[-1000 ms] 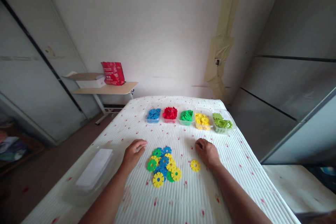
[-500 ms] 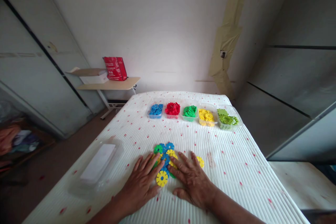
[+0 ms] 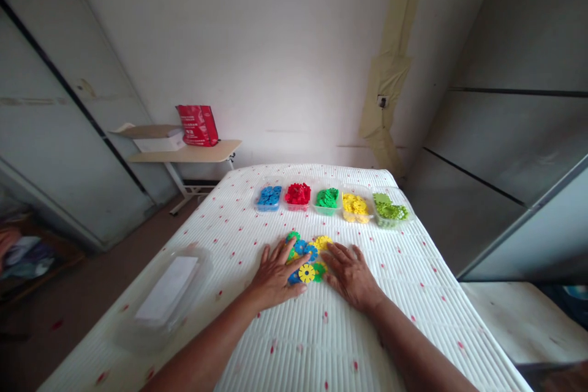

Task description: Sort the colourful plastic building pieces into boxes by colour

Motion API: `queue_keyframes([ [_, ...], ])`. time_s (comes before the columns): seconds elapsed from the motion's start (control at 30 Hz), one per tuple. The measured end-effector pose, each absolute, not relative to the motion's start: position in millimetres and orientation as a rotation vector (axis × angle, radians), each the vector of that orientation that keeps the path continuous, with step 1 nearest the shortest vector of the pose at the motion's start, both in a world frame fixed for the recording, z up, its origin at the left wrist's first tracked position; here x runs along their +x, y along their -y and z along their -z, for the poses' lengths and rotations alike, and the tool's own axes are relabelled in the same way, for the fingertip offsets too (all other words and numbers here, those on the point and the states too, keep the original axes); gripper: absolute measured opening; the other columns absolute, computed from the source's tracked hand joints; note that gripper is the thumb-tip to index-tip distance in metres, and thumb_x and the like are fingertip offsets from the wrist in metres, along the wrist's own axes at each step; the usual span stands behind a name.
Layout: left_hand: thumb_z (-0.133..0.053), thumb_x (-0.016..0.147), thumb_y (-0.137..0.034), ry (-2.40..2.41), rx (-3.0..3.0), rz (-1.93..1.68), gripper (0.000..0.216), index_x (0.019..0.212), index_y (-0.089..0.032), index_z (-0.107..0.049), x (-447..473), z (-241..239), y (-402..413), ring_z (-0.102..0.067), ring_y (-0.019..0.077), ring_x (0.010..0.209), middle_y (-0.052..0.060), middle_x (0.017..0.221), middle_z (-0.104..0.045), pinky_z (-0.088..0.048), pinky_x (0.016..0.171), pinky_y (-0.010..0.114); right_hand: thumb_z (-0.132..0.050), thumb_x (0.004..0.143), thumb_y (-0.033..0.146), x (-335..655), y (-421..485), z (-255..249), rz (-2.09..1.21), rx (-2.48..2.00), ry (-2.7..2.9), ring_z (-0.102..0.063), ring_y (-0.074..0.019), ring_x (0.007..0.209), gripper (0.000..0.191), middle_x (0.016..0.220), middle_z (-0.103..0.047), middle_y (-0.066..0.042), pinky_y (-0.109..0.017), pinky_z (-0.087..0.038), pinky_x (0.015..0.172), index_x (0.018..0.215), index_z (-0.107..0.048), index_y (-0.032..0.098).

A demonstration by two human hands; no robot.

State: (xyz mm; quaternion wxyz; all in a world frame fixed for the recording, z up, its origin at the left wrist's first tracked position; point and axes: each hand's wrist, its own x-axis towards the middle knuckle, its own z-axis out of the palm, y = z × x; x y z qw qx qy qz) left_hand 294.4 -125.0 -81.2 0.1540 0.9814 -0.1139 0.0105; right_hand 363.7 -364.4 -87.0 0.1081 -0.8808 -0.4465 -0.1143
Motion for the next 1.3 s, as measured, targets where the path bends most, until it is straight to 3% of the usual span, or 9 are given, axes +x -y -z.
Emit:
queue_keyframes([
  [0.13, -0.057, 0.072, -0.059, 0.376, 2.712, -0.081, 0.058, 0.127, -0.043, -0.045, 290, 78, 119, -0.012, 0.0350, 0.137, 0.001, 0.153, -0.010, -0.006, 0.103, 0.065, -0.040, 0.091, 0.038, 370, 370, 89, 0.376, -2.436, 1.197, -0.054, -0.0248, 0.111, 0.035, 0.121, -0.059, -0.013, -0.046, -0.041, 0.094, 0.109, -0.063, 0.020],
  [0.27, -0.052, 0.081, -0.050, 0.445, 2.506, -0.060, 0.029, 0.103, -0.038, -0.066, 286, 79, 108, -0.024, 0.0306, 0.135, 0.000, 0.143, -0.037, -0.009, 0.106, 0.061, -0.039, 0.089, 0.033, 380, 374, 93, 0.383, -2.318, 0.949, -0.060, -0.0219, 0.100, 0.031, 0.106, -0.065, -0.011, -0.038, -0.048, 0.088, 0.099, -0.065, 0.019],
  [0.37, -0.057, 0.078, -0.046, 0.443, 2.323, -0.152, 0.030, 0.101, -0.032, -0.069, 286, 82, 101, -0.024, 0.0313, 0.135, 0.003, 0.142, -0.039, -0.014, 0.109, 0.056, -0.041, 0.086, 0.032, 386, 375, 92, 0.304, -2.287, 0.746, -0.062, -0.0201, 0.094, 0.030, 0.106, -0.064, -0.010, -0.034, -0.051, 0.084, 0.102, -0.061, 0.018],
  [0.47, -0.056, 0.080, -0.039, 0.312, 2.129, -0.343, 0.032, 0.106, -0.025, -0.067, 289, 87, 95, -0.033, 0.0279, 0.131, 0.008, 0.140, -0.041, -0.027, 0.107, 0.048, -0.044, 0.082, 0.029, 393, 370, 89, 0.191, -2.264, 0.705, -0.062, -0.0168, 0.085, 0.031, 0.112, -0.060, -0.009, -0.031, -0.052, 0.078, 0.108, -0.057, 0.020],
  [0.63, -0.053, 0.078, -0.027, -0.085, 1.993, -0.654, 0.020, 0.087, -0.019, -0.070, 300, 99, 79, -0.056, 0.0215, 0.107, 0.009, 0.109, -0.063, -0.040, 0.098, 0.040, -0.054, 0.076, 0.028, 408, 349, 79, 0.054, -2.361, 0.849, -0.058, -0.0181, 0.093, 0.048, 0.124, -0.051, -0.008, -0.034, -0.048, 0.083, 0.123, -0.049, 0.024],
  [0.77, -0.052, 0.077, -0.025, -0.165, 1.861, -0.705, 0.019, 0.084, -0.016, -0.067, 306, 108, 68, -0.061, 0.0182, 0.094, 0.008, 0.097, -0.064, -0.048, 0.086, 0.033, -0.064, 0.070, 0.031, 417, 332, 71, -0.037, -2.565, 0.842, -0.056, -0.0208, 0.098, 0.053, 0.114, -0.053, -0.008, -0.032, -0.045, 0.084, 0.121, -0.054, 0.024],
  [1.1, -0.053, 0.074, -0.023, -0.178, 1.921, -0.707, 0.017, 0.079, -0.017, -0.067, 305, 104, 70, -0.061, 0.0168, 0.087, 0.006, 0.089, -0.066, -0.049, 0.081, 0.030, -0.063, 0.067, 0.026, 433, 351, 65, -0.158, -2.612, 0.723, -0.057, -0.0160, 0.077, 0.027, 0.087, -0.061, -0.004, -0.025, -0.043, 0.069, 0.092, -0.065, 0.018],
  [1.3, -0.052, 0.074, -0.022, -0.163, 1.945, -0.709, 0.017, 0.079, -0.017, -0.068, 306, 103, 70, -0.061, 0.0164, 0.087, 0.005, 0.087, -0.067, -0.048, 0.080, 0.029, -0.055, 0.070, 0.022, 423, 352, 64, 0.019, -2.499, 0.791, -0.056, -0.0117, 0.069, 0.038, 0.098, -0.057, -0.004, -0.024, -0.045, 0.067, 0.108, -0.059, 0.020],
])
